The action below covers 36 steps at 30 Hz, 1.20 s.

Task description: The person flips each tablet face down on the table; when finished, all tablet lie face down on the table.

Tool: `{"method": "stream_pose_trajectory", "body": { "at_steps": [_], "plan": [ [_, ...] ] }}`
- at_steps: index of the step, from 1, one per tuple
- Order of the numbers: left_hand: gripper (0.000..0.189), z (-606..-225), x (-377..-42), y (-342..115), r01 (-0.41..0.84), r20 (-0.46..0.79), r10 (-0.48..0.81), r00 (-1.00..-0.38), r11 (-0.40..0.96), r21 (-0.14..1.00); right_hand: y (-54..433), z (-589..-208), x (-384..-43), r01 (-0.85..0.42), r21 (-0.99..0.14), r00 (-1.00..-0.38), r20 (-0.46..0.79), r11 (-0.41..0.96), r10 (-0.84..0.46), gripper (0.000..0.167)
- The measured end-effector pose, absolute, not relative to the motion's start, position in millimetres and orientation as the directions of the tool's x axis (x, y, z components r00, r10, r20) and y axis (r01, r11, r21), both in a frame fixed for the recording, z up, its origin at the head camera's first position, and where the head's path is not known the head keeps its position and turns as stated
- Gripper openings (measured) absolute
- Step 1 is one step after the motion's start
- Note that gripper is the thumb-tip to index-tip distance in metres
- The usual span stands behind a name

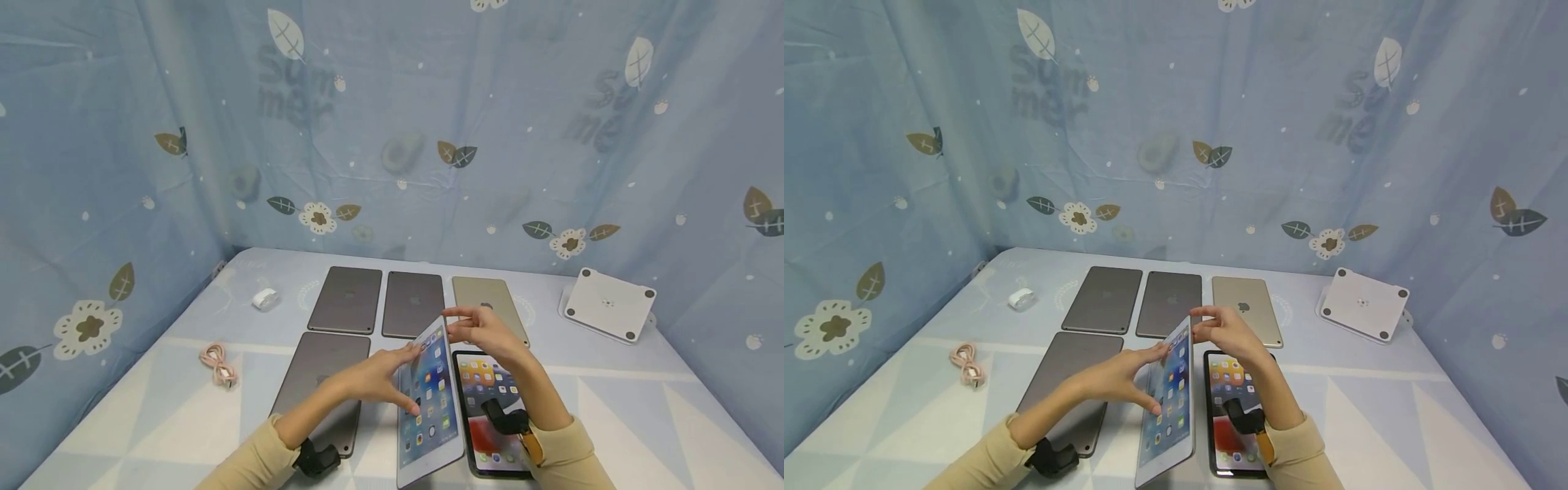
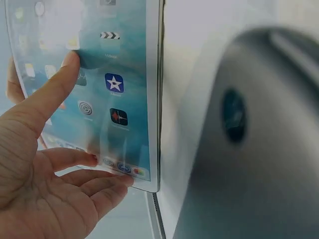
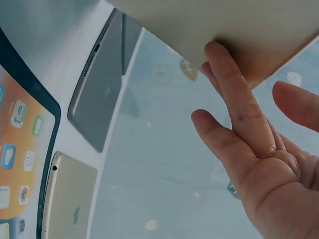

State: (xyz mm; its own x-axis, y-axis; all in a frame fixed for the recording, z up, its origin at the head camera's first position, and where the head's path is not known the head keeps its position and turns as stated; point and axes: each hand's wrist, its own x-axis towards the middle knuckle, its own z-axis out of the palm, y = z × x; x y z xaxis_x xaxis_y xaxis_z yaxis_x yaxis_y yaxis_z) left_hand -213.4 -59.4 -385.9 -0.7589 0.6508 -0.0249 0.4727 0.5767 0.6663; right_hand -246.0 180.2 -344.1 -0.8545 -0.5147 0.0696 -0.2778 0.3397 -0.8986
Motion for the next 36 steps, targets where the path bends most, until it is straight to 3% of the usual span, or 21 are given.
{"method": "stream_pose_trajectory", "body": {
  "at_steps": [10, 20, 29, 32, 36],
  "plan": [
    [0.102, -389, -215, -59, 0.469, -0.007, 0.662, -0.750, 0.539, 0.700, 174, -338, -240, -0.277, -0.903, -0.858, 0.078, 0.329, -0.508, 0.045],
    [0.093, -375, -222, -73, 0.391, -0.024, 0.704, -0.710, 0.422, 0.818, 162, -344, -240, -0.279, -0.937, -0.775, 0.089, 0.213, -0.626, 0.066],
    [0.094, -353, -227, -94, 0.370, 0.029, 0.747, -0.664, 0.295, 0.881, 146, -353, -237, -0.360, -0.906, -0.736, 0.129, 0.223, -0.664, 0.073],
    [0.101, -346, -227, -100, 0.357, 0.048, 0.744, -0.667, 0.263, 0.896, 139, -359, -237, -0.354, -0.902, -0.718, 0.094, 0.246, -0.690, 0.079],
    [0.114, -337, -225, -109, 0.354, 0.027, 0.710, -0.703, 0.317, 0.880, 132, -365, -235, -0.341, -0.888, -0.692, 0.014, 0.310, -0.722, 0.086]
  ]
}}
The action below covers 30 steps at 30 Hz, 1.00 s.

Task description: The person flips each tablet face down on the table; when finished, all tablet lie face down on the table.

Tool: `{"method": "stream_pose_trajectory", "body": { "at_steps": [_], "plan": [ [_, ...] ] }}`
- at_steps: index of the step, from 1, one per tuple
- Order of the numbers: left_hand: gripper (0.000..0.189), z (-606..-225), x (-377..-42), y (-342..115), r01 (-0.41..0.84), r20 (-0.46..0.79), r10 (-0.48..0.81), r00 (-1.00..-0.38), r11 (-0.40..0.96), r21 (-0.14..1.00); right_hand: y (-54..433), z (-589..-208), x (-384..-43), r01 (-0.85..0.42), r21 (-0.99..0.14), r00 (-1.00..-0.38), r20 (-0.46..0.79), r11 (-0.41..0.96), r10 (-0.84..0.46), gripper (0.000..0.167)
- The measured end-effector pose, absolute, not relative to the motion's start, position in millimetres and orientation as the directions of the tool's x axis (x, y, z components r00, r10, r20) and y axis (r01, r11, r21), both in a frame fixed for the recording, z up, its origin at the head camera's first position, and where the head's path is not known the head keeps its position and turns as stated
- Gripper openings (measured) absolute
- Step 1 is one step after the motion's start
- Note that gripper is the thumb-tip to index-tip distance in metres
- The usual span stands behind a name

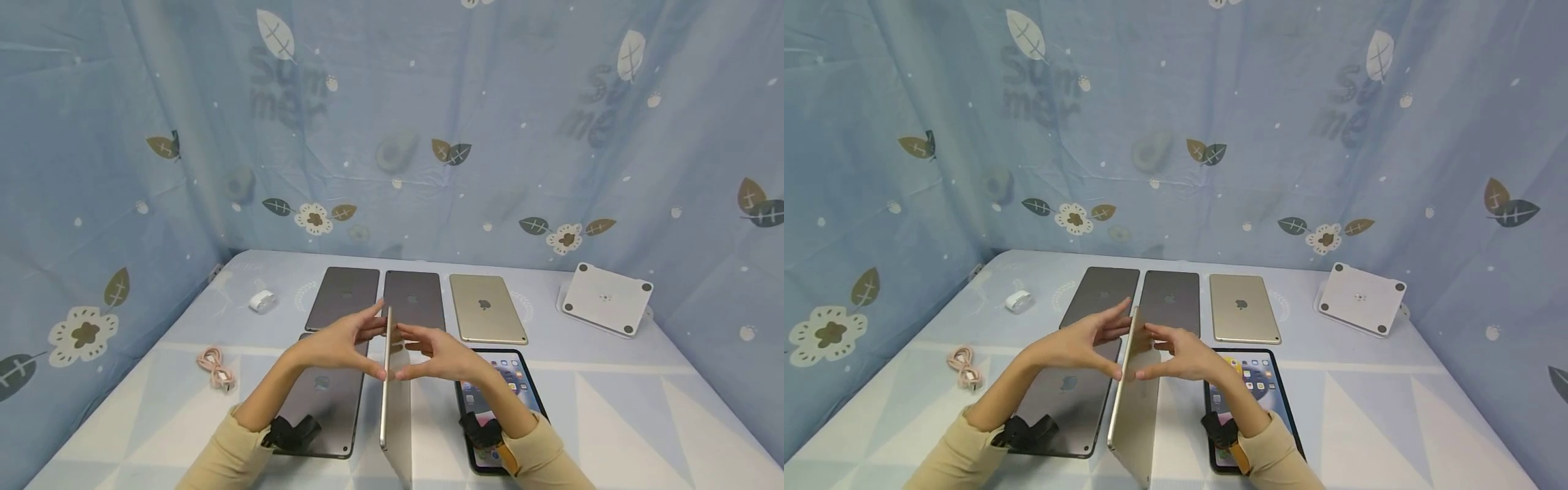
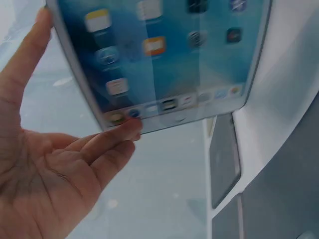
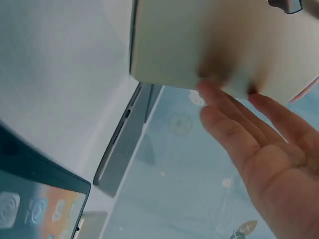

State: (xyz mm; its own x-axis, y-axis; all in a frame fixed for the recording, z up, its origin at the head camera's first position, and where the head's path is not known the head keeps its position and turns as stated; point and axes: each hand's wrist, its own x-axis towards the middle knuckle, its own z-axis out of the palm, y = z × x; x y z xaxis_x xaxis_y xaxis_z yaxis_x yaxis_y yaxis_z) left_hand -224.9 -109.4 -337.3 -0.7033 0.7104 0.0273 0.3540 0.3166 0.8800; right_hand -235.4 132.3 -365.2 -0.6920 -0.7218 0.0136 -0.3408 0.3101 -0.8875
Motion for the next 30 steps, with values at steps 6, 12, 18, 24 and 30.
{"method": "stream_pose_trajectory", "body": {
  "at_steps": [6, 12, 18, 24, 30],
  "plan": [
    [0.110, -329, -225, -119, 0.415, 0.011, 0.714, -0.700, 0.394, 0.820, 129, -374, -233, -0.379, -0.782, -0.706, -0.100, 0.494, -0.701, 0.093],
    [0.109, -328, -227, -127, 0.431, -0.005, 0.720, -0.694, 0.421, 0.798, 128, -376, -230, -0.443, -0.651, -0.729, -0.140, 0.617, -0.671, 0.090],
    [0.108, -330, -229, -133, 0.455, -0.014, 0.722, -0.692, 0.452, 0.767, 127, -376, -230, -0.477, -0.620, -0.726, -0.121, 0.623, -0.677, 0.086],
    [0.109, -332, -230, -133, 0.470, -0.046, 0.695, -0.717, 0.531, 0.705, 129, -375, -231, -0.464, -0.609, -0.735, -0.140, 0.643, -0.664, 0.086],
    [0.110, -340, -231, -132, 0.491, -0.098, 0.676, -0.730, 0.619, 0.613, 133, -373, -230, -0.471, -0.568, -0.740, -0.162, 0.675, -0.653, 0.080]
  ]
}}
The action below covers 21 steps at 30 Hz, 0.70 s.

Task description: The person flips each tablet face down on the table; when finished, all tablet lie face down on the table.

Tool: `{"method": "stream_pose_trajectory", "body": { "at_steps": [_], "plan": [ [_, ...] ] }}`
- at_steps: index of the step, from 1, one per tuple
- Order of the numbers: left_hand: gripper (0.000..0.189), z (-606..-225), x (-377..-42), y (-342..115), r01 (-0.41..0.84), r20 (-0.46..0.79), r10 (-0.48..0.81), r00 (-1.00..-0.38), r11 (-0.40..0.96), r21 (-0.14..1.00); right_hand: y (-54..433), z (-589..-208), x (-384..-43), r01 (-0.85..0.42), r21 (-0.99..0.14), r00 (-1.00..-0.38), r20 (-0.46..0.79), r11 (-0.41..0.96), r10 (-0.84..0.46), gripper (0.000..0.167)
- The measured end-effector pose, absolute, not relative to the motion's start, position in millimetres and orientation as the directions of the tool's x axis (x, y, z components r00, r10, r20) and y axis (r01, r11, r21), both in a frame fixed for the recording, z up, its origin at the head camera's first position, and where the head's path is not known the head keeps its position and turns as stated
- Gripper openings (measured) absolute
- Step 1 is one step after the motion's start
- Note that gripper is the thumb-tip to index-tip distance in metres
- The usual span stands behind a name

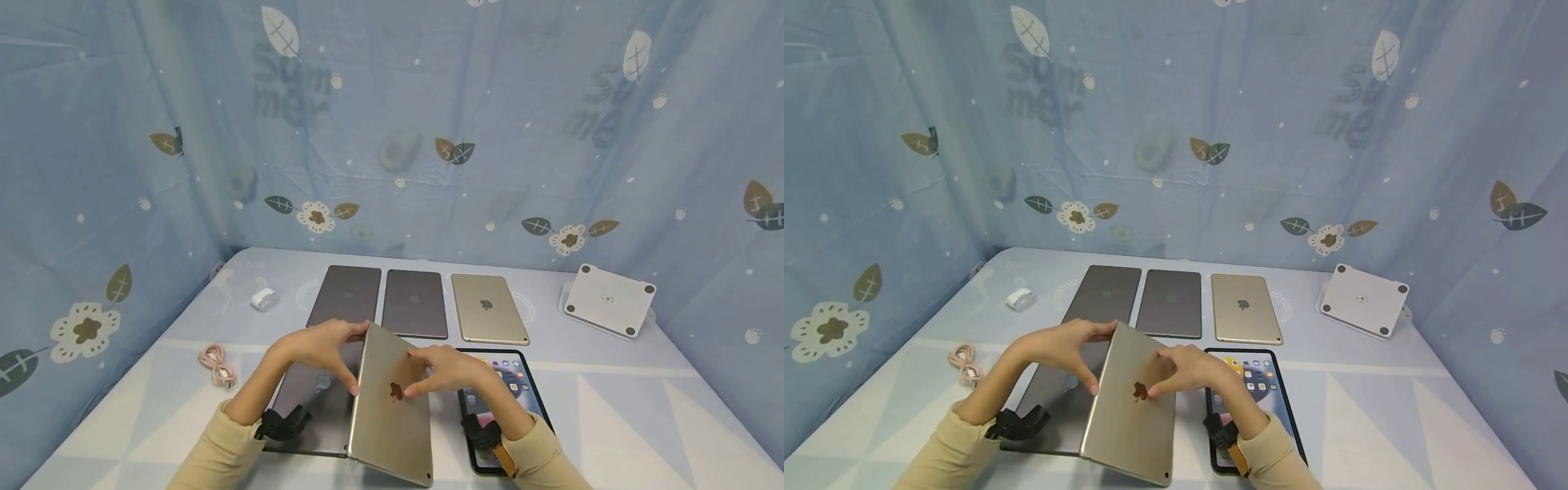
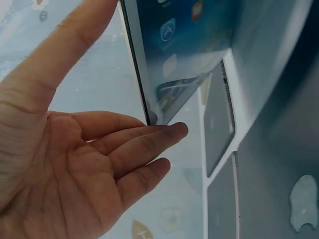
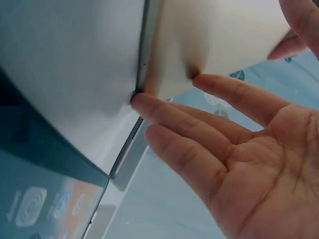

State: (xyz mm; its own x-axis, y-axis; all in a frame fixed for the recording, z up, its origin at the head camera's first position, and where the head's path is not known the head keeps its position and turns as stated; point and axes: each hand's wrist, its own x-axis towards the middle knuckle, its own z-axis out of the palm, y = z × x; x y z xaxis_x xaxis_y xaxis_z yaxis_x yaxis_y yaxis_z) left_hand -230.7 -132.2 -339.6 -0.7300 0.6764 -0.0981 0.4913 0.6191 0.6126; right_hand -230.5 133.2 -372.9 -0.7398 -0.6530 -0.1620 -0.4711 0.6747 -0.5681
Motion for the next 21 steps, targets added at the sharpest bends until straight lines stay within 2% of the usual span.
{"method": "stream_pose_trajectory", "body": {
  "at_steps": [11, 18, 21],
  "plan": [
    [0.111, -358, -239, -121, 0.513, -0.114, 0.697, -0.708, 0.619, 0.594, 146, -369, -233, -0.470, -0.505, -0.759, -0.188, 0.724, -0.624, 0.068],
    [0.114, -373, -242, -114, 0.505, -0.146, 0.674, -0.724, 0.663, 0.553, 150, -366, -232, -0.448, -0.484, -0.780, -0.198, 0.751, -0.593, 0.045],
    [0.115, -378, -242, -112, 0.496, -0.166, 0.638, -0.752, 0.714, 0.495, 149, -364, -231, -0.416, -0.480, -0.795, -0.219, 0.772, -0.565, 0.052]
  ]
}}
